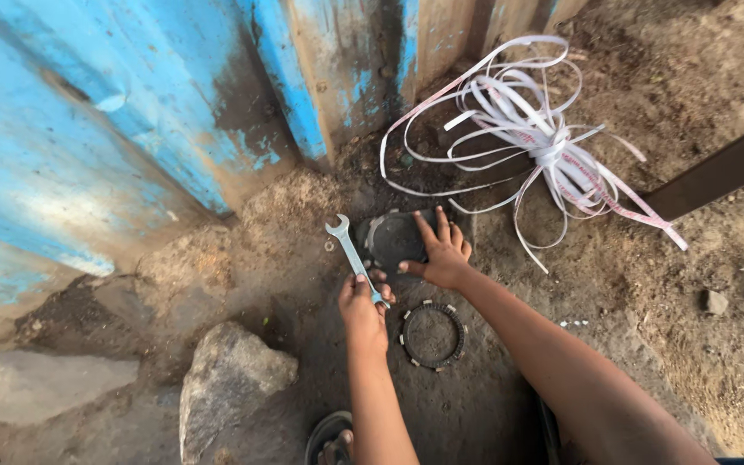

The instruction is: The person sits on the ground and repeatedly strikes a small, dark, circular metal object with a wrench. The object is held steady with the left hand while the right hand swings the wrench to hit it. The task continues for the duration of the clip without a visible change in the object's state.

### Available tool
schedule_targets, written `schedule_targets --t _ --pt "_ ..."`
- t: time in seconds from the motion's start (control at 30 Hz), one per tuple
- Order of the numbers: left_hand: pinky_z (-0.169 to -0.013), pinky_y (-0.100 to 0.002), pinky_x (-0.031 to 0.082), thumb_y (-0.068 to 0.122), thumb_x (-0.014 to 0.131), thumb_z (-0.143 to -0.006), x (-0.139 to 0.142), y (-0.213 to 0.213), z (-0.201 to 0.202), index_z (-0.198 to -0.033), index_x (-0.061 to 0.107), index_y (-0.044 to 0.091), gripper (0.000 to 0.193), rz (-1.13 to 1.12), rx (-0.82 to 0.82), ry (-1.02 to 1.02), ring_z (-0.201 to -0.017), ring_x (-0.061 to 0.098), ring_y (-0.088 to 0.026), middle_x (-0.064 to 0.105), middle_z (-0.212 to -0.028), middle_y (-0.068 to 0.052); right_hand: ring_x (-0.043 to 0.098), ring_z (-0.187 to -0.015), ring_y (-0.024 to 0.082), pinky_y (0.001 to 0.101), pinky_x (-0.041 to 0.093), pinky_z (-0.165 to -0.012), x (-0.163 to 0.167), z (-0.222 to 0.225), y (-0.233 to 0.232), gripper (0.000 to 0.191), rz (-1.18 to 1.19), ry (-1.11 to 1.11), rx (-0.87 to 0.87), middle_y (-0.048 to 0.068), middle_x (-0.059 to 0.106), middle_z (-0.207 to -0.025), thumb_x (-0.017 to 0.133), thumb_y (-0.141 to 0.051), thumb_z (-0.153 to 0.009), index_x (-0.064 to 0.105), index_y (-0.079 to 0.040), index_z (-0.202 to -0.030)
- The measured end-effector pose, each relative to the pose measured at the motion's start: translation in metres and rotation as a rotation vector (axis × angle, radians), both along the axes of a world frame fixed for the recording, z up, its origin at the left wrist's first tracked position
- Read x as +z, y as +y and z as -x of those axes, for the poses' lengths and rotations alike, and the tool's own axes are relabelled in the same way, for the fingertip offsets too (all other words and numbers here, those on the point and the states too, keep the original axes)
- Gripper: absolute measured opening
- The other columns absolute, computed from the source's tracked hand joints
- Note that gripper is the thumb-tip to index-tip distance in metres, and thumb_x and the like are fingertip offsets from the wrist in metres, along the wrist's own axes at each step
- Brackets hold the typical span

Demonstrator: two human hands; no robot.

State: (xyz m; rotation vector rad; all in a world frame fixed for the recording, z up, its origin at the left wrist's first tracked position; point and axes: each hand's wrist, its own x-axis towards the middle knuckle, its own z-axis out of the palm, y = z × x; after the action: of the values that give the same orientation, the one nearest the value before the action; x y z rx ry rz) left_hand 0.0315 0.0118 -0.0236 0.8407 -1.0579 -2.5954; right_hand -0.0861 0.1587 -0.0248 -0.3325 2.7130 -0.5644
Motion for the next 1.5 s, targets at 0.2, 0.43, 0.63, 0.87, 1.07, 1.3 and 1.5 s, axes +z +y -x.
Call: schedule_targets --t 0.2,0.43,0.63,0.87,1.07,1.3,1.5 --pt "-0.043 -0.036 0.044 0.024 0.043 -0.11 0.033 0.007 -0.004 -0.096 0.053 -0.002 0.03 0.463 0.024 -0.188 -0.047 0.055 -0.021 0.055 -0.067 -0.008 0.006 -0.156 0.046 0.0629 0.015 -0.119 -0.001 -0.001 0.001 0.12 0.008 0.002 -0.012 0.01 -0.007 -0.173 0.08 -0.068 -0.072 0.007 -0.04 -0.163" --pt "-0.059 -0.046 0.054 0.019 0.057 -0.098 0.049 0.045 0.03 -0.091 0.061 0.002 0.02 1.326 0.001 -0.327 -0.072 0.071 -0.037 0.068 -0.075 -0.02 0.005 -0.156 0.044 0.0616 0.015 -0.12 0.0 -0.003 0.001 0.117 -0.017 0.015 -0.014 0.008 -0.008 -0.173 0.077 -0.068 -0.076 0.006 -0.038 -0.164" --pt "-0.058 -0.045 0.053 0.015 0.051 -0.104 0.029 0.067 0.013 -0.094 0.061 -0.003 0.022 1.068 0.167 -0.266 -0.066 0.072 -0.036 0.069 -0.071 -0.02 0.007 -0.156 0.044 0.0628 0.015 -0.119 -0.005 -0.005 0.0 0.118 -0.002 0.029 -0.007 0.01 -0.008 -0.173 0.077 -0.068 -0.075 0.006 -0.035 -0.164" --pt "-0.061 -0.039 0.059 0.013 0.043 -0.106 0.036 0.054 0.005 -0.101 0.057 -0.004 0.023 1.226 0.445 0.068 -0.069 0.075 -0.026 0.07 -0.076 -0.016 0.005 -0.155 0.046 0.0643 0.013 -0.119 -0.009 -0.007 0.001 0.116 0.008 0.08 0.004 0.013 -0.006 -0.173 0.076 -0.068 -0.075 0.01 -0.033 -0.164" --pt "-0.057 -0.038 0.054 0.014 0.043 -0.11 0.042 0.038 -0.005 -0.096 0.056 -0.006 0.028 1.083 0.41 -0.103 -0.061 0.069 -0.024 0.067 -0.071 -0.014 -0.001 -0.158 0.043 0.0651 0.01 -0.119 -0.01 -0.012 0.008 0.113 0.064 0.143 0.011 0.014 -0.003 -0.174 0.079 -0.064 -0.072 0.02 -0.033 -0.163" --pt "-0.059 -0.039 0.057 0.014 0.044 -0.108 0.034 0.051 -0.011 -0.093 0.056 -0.004 0.026 1.134 0.367 -0.083 -0.064 0.073 -0.026 0.069 -0.072 -0.015 -0.007 -0.156 0.04 0.0673 0.004 -0.118 0.004 -0.017 0.003 0.127 -0.007 0.031 -0.008 0.015 -0.009 -0.17 0.078 -0.075 -0.071 0.008 -0.019 -0.162" --pt "-0.059 -0.043 0.058 0.014 0.045 -0.109 0.039 0.076 0.006 -0.094 0.054 -0.005 0.026 1.147 0.28 -0.041 -0.073 0.076 -0.036 0.071 -0.078 -0.022 -0.003 -0.158 0.04 0.0669 0.008 -0.119 0.009 -0.02 0.003 0.124 -0.013 0.109 0.023 0.015 -0.008 -0.173 0.078 -0.068 -0.072 0.01 -0.021 -0.166"
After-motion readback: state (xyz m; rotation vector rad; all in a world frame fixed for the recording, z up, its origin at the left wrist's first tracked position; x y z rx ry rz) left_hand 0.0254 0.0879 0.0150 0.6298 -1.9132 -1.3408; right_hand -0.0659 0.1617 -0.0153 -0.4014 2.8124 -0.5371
